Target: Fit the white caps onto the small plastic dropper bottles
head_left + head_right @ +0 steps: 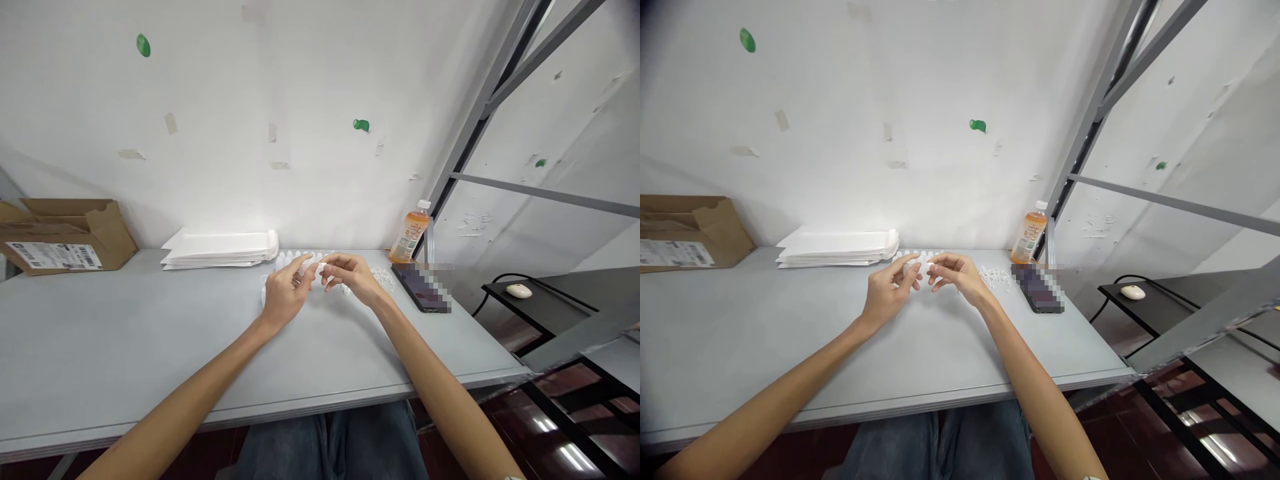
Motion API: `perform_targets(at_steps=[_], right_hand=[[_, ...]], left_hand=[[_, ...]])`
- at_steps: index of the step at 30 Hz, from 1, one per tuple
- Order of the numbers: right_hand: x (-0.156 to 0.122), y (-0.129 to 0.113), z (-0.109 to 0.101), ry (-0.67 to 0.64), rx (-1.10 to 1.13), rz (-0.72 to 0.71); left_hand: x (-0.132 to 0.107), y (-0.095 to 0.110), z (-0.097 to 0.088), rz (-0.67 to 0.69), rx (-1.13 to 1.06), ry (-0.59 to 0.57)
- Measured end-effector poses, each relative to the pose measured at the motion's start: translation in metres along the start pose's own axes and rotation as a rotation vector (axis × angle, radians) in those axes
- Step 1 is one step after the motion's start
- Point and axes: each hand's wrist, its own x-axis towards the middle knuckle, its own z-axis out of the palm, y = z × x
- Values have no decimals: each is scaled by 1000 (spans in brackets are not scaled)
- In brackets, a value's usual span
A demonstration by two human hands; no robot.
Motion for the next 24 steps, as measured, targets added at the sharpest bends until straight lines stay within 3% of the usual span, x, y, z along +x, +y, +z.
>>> perform_targets(at_steps=[9,24], right_hand=[[1,-1,-4,98,-33,26],[1,-2,-5,95,-65,-17]], left_hand=[[0,-9,4,310,111,81],[2,-10,3,202,207,97]])
